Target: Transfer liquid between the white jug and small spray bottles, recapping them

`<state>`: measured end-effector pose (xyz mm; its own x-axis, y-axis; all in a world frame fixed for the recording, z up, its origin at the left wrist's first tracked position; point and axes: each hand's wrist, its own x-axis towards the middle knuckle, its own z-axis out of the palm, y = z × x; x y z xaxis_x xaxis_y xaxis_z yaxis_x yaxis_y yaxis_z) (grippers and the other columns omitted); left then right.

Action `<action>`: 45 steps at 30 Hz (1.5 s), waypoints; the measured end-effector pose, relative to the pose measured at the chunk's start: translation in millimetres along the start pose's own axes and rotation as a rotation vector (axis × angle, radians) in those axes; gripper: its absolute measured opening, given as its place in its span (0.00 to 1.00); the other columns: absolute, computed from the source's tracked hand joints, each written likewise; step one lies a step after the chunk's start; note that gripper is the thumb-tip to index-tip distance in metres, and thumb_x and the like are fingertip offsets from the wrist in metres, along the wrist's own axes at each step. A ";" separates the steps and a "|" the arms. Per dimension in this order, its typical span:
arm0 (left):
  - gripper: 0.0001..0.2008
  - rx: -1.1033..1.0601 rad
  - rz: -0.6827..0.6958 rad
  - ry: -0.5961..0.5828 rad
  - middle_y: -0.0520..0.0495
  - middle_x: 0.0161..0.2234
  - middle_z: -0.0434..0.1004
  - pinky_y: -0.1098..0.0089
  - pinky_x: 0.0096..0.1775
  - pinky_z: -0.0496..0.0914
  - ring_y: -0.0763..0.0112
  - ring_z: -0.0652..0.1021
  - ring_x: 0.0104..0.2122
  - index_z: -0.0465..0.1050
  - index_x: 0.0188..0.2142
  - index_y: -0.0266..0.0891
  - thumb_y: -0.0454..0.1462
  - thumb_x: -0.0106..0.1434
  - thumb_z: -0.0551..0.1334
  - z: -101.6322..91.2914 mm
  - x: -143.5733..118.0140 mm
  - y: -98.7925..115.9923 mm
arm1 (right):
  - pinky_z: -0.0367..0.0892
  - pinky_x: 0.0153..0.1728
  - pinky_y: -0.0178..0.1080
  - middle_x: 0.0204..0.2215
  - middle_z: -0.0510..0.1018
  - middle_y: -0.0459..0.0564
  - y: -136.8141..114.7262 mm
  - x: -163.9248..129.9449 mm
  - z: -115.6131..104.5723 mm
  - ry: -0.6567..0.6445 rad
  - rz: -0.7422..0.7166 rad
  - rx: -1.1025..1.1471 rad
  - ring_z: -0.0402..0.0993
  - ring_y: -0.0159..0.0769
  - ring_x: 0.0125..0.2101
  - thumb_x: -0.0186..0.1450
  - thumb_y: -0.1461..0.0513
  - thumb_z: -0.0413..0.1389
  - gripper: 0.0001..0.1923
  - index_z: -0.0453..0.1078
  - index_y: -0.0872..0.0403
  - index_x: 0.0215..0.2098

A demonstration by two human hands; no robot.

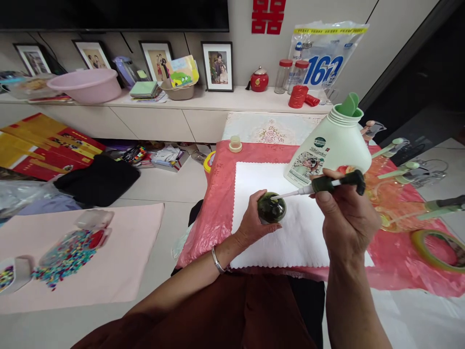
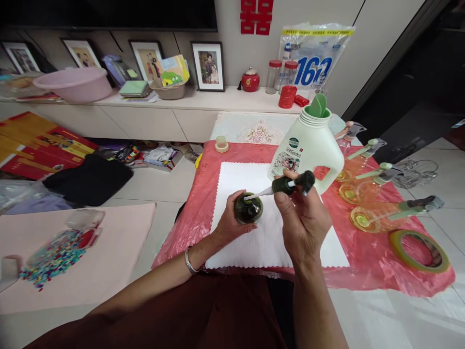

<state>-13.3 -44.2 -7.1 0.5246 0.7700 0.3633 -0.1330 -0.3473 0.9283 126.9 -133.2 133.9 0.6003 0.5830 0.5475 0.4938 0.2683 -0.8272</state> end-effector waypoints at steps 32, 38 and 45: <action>0.55 0.075 0.020 0.048 0.35 0.63 0.61 0.41 0.61 0.68 0.43 0.70 0.62 0.51 0.65 0.46 0.53 0.45 0.79 3.5 0.2 -10.9 | 0.67 0.40 0.41 0.38 0.73 0.51 43.1 -20.8 35.6 -0.344 0.048 -0.330 0.69 0.40 0.40 0.63 0.48 0.62 0.19 0.70 0.55 0.39; 0.54 0.025 0.041 0.033 0.37 0.64 0.60 0.42 0.63 0.66 0.44 0.68 0.63 0.52 0.65 0.47 0.51 0.47 0.79 2.3 0.2 -10.7 | 0.69 0.52 0.40 0.52 0.74 0.50 40.7 -21.2 26.6 -0.482 -0.015 -0.198 0.71 0.36 0.52 0.72 0.55 0.54 0.15 0.71 0.52 0.54; 0.54 0.017 0.049 0.032 0.38 0.64 0.61 0.43 0.62 0.67 0.44 0.69 0.62 0.53 0.66 0.48 0.51 0.46 0.79 2.2 0.1 -12.8 | 0.68 0.49 0.34 0.48 0.75 0.45 40.4 -15.0 27.3 -0.515 -0.105 -0.162 0.72 0.31 0.49 0.72 0.62 0.53 0.10 0.73 0.51 0.49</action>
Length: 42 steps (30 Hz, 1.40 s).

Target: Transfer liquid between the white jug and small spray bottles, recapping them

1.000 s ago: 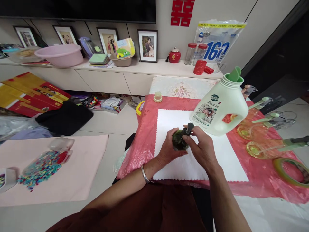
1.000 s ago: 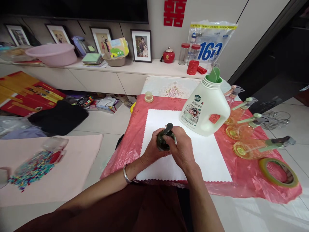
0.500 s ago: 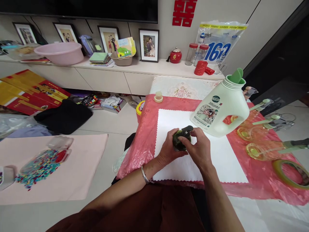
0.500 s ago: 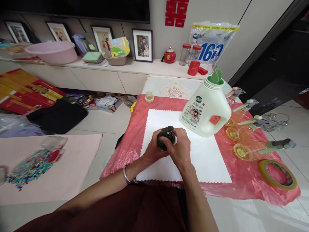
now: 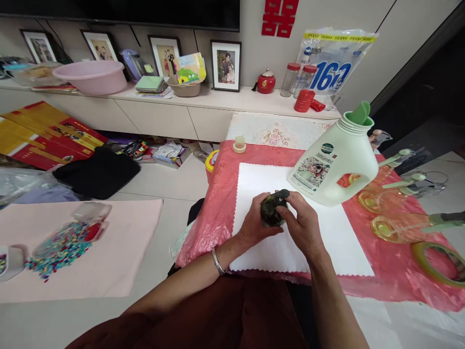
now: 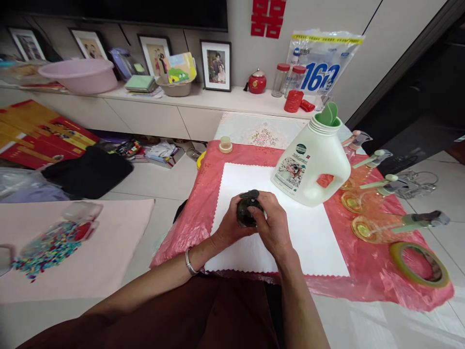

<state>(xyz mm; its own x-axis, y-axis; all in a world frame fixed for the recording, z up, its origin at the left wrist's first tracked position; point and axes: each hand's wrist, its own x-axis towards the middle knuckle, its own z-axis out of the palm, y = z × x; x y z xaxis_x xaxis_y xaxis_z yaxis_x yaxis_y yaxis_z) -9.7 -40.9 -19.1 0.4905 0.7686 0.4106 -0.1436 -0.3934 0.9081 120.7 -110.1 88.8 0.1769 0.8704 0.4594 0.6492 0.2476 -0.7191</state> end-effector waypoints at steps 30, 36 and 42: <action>0.54 0.016 0.012 -0.012 0.37 0.63 0.60 0.41 0.62 0.65 0.43 0.68 0.62 0.53 0.66 0.46 0.53 0.46 0.78 0.2 0.7 -1.7 | 0.70 0.56 0.49 0.48 0.74 0.47 14.4 -7.9 10.7 0.132 0.169 0.096 0.72 0.38 0.49 0.64 0.56 0.65 0.42 0.55 0.44 0.72; 0.53 -0.021 -0.002 -0.025 0.36 0.64 0.59 0.40 0.63 0.64 0.43 0.67 0.63 0.53 0.66 0.47 0.53 0.47 0.78 -0.9 1.1 1.6 | 0.58 0.66 0.55 0.58 0.70 0.51 9.7 -13.6 2.3 -0.006 0.159 0.303 0.66 0.41 0.61 0.72 0.55 0.57 0.43 0.38 0.41 0.76; 0.54 0.004 -0.001 -0.022 0.37 0.63 0.60 0.41 0.62 0.65 0.43 0.68 0.62 0.53 0.66 0.47 0.52 0.47 0.79 -1.5 1.2 3.2 | 0.65 0.61 0.50 0.48 0.73 0.50 16.4 -10.1 12.6 0.148 0.248 0.252 0.72 0.38 0.50 0.64 0.55 0.64 0.51 0.42 0.47 0.76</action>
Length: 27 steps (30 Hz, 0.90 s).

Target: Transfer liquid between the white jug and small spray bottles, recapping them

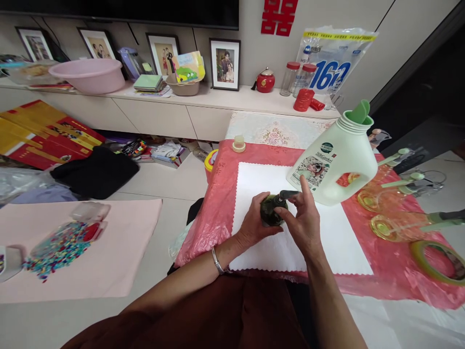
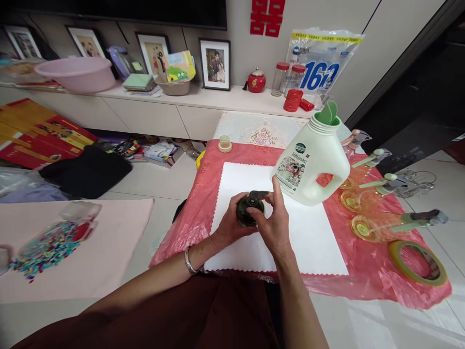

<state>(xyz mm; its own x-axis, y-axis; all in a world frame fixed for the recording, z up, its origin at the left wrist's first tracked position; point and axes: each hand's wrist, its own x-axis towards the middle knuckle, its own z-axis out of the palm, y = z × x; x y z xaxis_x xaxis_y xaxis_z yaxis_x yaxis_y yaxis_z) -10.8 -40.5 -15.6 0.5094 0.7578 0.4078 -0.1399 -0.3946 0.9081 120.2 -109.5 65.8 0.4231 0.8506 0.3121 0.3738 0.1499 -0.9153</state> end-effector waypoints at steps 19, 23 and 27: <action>0.53 0.009 -0.019 0.027 0.36 0.62 0.62 0.42 0.62 0.66 0.44 0.69 0.61 0.54 0.64 0.45 0.51 0.46 0.79 1.5 -0.7 1.2 | 0.64 0.61 0.49 0.50 0.73 0.51 -6.1 3.3 2.7 -0.077 -0.004 0.087 0.70 0.38 0.53 0.62 0.56 0.66 0.58 0.33 0.49 0.77; 0.52 -0.036 -0.020 0.013 0.37 0.63 0.62 0.40 0.63 0.64 0.44 0.68 0.62 0.55 0.65 0.45 0.52 0.47 0.78 0.5 0.7 4.8 | 0.64 0.62 0.50 0.56 0.71 0.54 -8.9 0.5 -5.7 -0.210 0.004 0.189 0.68 0.40 0.58 0.70 0.54 0.58 0.51 0.27 0.48 0.77; 0.52 -0.053 -0.019 0.001 0.37 0.63 0.63 0.40 0.62 0.64 0.43 0.68 0.62 0.55 0.65 0.46 0.52 0.47 0.78 -0.8 1.6 8.2 | 0.65 0.61 0.49 0.49 0.74 0.50 -0.5 1.0 -4.2 -0.149 0.007 0.172 0.71 0.38 0.54 0.69 0.56 0.59 0.49 0.32 0.47 0.77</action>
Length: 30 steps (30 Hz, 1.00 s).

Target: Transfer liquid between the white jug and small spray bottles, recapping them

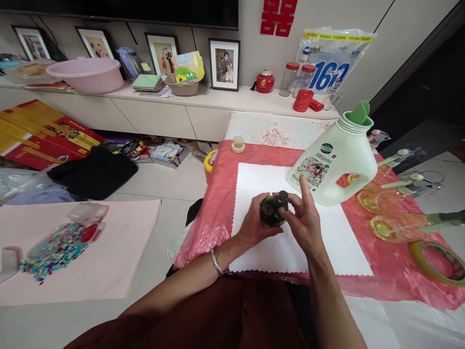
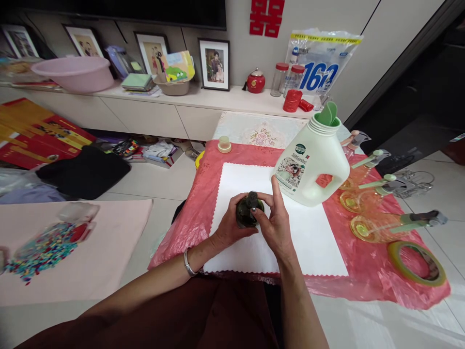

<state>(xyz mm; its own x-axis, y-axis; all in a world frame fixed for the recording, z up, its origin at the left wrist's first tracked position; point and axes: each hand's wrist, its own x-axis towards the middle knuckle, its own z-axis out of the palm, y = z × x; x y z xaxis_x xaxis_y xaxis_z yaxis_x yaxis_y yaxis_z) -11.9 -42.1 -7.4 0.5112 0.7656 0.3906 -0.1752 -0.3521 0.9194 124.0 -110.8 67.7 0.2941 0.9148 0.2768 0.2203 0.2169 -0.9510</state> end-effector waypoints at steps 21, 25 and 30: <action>0.52 0.075 0.012 0.023 0.38 0.61 0.64 0.43 0.59 0.68 0.45 0.71 0.59 0.55 0.64 0.46 0.52 0.45 0.79 1.6 -2.3 -9.4 | 0.64 0.62 0.50 0.42 0.73 0.47 3.9 4.4 9.3 0.151 0.007 -0.084 0.71 0.36 0.46 0.61 0.57 0.66 0.48 0.50 0.48 0.74; 0.53 0.076 0.021 0.015 0.38 0.62 0.62 0.42 0.60 0.66 0.44 0.69 0.61 0.54 0.65 0.47 0.52 0.47 0.78 1.4 -2.2 -8.0 | 0.67 0.59 0.52 0.42 0.72 0.48 3.1 4.1 11.5 0.187 0.016 -0.177 0.71 0.38 0.47 0.61 0.54 0.65 0.46 0.54 0.49 0.73; 0.52 0.074 0.018 0.024 0.37 0.62 0.62 0.42 0.61 0.66 0.44 0.69 0.61 0.54 0.65 0.47 0.51 0.47 0.79 1.2 -1.7 -5.9 | 0.65 0.61 0.52 0.49 0.73 0.50 -2.5 1.9 8.3 0.068 -0.014 -0.174 0.72 0.40 0.52 0.65 0.54 0.63 0.47 0.45 0.48 0.75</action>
<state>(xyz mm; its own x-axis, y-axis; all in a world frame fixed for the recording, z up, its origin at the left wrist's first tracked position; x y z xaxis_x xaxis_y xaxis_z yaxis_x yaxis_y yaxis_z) -10.7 -42.0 -13.5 0.4885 0.7711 0.4084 -0.1211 -0.4036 0.9069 116.3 -106.7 69.4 0.3510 0.8856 0.3040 0.3802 0.1619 -0.9106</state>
